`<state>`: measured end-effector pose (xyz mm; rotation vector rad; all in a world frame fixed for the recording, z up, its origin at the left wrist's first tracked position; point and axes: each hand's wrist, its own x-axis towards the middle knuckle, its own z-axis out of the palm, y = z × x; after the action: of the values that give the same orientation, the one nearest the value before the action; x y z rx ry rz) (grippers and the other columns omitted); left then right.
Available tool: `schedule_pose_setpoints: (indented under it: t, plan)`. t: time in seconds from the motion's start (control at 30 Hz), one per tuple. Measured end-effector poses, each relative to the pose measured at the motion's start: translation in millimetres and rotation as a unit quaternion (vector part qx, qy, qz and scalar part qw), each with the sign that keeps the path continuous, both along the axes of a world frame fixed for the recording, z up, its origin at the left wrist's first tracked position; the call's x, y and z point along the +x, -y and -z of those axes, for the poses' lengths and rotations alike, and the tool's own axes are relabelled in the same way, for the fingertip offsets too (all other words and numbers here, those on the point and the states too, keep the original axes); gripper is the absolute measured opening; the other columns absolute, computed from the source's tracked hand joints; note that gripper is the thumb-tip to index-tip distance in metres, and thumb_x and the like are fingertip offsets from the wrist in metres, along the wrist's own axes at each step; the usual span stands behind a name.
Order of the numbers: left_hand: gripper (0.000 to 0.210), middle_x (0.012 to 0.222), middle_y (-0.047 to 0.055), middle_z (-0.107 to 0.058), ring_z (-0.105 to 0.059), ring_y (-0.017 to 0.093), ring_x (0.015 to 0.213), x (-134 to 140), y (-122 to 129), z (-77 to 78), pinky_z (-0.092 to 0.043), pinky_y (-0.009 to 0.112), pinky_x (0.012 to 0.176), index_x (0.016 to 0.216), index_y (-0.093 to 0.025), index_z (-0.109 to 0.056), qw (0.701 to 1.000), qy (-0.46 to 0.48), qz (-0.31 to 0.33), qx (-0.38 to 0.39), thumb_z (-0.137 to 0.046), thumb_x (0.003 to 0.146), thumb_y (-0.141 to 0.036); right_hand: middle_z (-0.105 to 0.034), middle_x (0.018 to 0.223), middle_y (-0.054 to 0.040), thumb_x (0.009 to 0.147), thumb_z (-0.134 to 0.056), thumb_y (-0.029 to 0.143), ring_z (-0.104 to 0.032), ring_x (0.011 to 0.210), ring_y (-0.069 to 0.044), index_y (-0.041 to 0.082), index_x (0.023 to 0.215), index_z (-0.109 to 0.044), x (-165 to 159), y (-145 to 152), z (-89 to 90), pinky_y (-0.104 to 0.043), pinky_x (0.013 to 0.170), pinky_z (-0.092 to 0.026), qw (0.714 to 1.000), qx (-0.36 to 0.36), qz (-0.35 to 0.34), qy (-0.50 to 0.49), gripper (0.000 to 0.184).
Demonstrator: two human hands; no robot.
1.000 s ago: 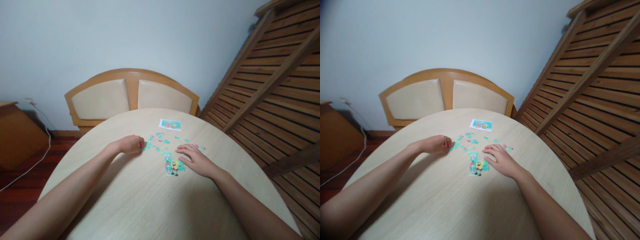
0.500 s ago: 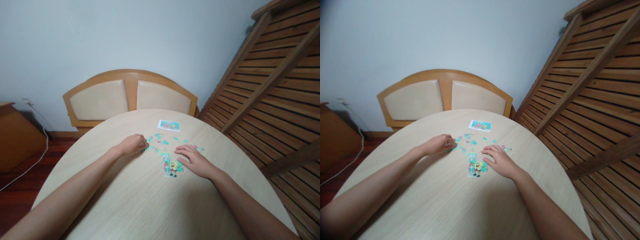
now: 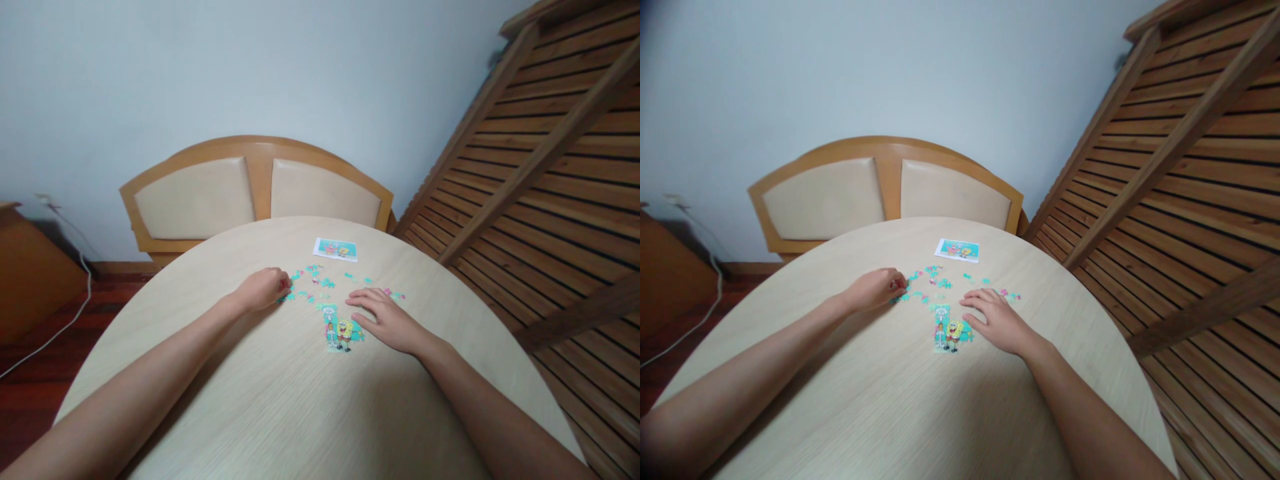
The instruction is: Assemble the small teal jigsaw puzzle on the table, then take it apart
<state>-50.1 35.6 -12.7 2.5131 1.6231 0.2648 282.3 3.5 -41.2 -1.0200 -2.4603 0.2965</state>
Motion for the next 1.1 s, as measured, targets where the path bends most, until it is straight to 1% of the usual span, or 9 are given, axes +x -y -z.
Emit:
schedule_pose_setpoints:
  t: [0.13,0.33,0.47,0.57,0.7,0.8,0.97,1.03,1.1]
  plan:
    - [0.019,0.093,0.009,-0.073,-0.064,0.018,0.077,-1,0,-3.2,-0.044,0.027,0.070,0.093,-0.017,-0.072,0.999,0.020,0.027,-0.031,-0.058,0.085,-0.029,-0.064,0.127,-0.0110,0.098,-0.056,0.036,-0.057,0.120,-0.026,0.025,0.121,-0.066,0,0,1.2,-0.047,0.106,-0.044,1.000,-0.001,-0.004,-0.001,0.028]
    - [0.017,0.082,0.004,-0.071,-0.061,0.015,0.068,0,3,-5.8,-0.041,0.024,0.062,0.092,-0.018,-0.067,0.996,0.055,0.035,-0.060,-0.059,0.081,-0.028,-0.065,0.126,-0.0106,0.098,-0.056,0.036,-0.057,0.120,-0.026,0.025,0.121,-0.067,0,0,1.4,-0.049,0.105,-0.044,1.000,0.001,-0.006,-0.004,0.028]
    - [0.019,0.081,0.003,-0.071,-0.061,0.014,0.067,2,5,-6.9,-0.041,0.022,0.061,0.096,-0.017,-0.066,0.993,0.083,0.058,-0.055,-0.057,0.085,-0.029,-0.065,0.127,-0.0108,0.098,-0.056,0.037,-0.057,0.120,-0.026,0.025,0.121,-0.067,0,0,0.2,-0.049,0.106,-0.044,1.000,-0.002,-0.003,-0.005,0.028]
    - [0.020,0.081,0.003,-0.071,-0.061,0.014,0.067,4,6,-7.1,-0.041,0.023,0.062,0.094,-0.018,-0.069,0.992,0.085,0.072,-0.052,-0.054,0.088,-0.030,-0.065,0.126,-0.0110,0.097,-0.057,0.037,-0.057,0.120,-0.026,0.025,0.120,-0.068,0,0,-0.3,-0.049,0.106,-0.044,1.000,-0.003,-0.006,-0.007,0.028]
    - [0.022,0.084,0.004,-0.074,-0.063,0.016,0.070,3,4,-5.9,-0.043,0.025,0.065,0.094,-0.018,-0.072,0.994,0.073,0.053,-0.058,-0.054,0.089,-0.031,-0.066,0.126,-0.0108,0.096,-0.059,0.036,-0.058,0.119,-0.026,0.024,0.118,-0.067,1,0,-1.1,-0.047,0.106,-0.044,1.000,-0.001,-0.005,-0.018,0.027]
    - [0.023,0.085,0.005,-0.074,-0.063,0.016,0.070,2,2,-4.9,-0.043,0.025,0.065,0.094,-0.018,-0.073,0.995,0.062,0.043,-0.060,-0.054,0.088,-0.030,-0.068,0.121,-0.0105,0.097,-0.057,0.034,-0.060,0.116,-0.025,0.022,0.115,-0.067,4,-4,-1.4,-0.047,0.104,-0.045,0.999,0.008,0.030,-0.044,0.024]
    - [0.021,0.089,0.006,-0.075,-0.065,0.017,0.074,1,1,-2.3,-0.047,0.026,0.067,0.094,-0.018,-0.073,0.997,0.054,0.042,-0.040,-0.056,0.088,-0.028,-0.071,0.111,-0.0100,0.096,-0.054,0.032,-0.062,0.108,-0.027,0.021,0.110,-0.068,14,-15,2.5,-0.047,0.098,-0.048,0.989,0.032,0.124,-0.076,0.022]
    - [0.023,0.098,0.008,-0.075,-0.067,0.020,0.084,5,2,0.8,-0.050,0.029,0.076,0.100,-0.018,-0.073,0.997,0.060,0.048,-0.002,-0.055,0.091,-0.030,-0.071,0.110,-0.0102,0.095,-0.056,0.032,-0.062,0.107,-0.028,0.021,0.108,-0.068,17,-18,5.1,-0.048,0.096,-0.049,0.984,0.039,0.151,-0.081,0.022]
    - [0.029,0.117,0.011,-0.072,-0.065,0.023,0.105,12,5,6.1,-0.049,0.036,0.093,0.115,-0.018,-0.069,0.993,0.073,0.084,0.048,-0.052,0.096,-0.032,-0.071,0.110,-0.0105,0.094,-0.056,0.032,-0.062,0.106,-0.029,0.021,0.107,-0.068,18,-20,7.5,-0.048,0.096,-0.049,0.982,0.039,0.163,-0.081,0.021]
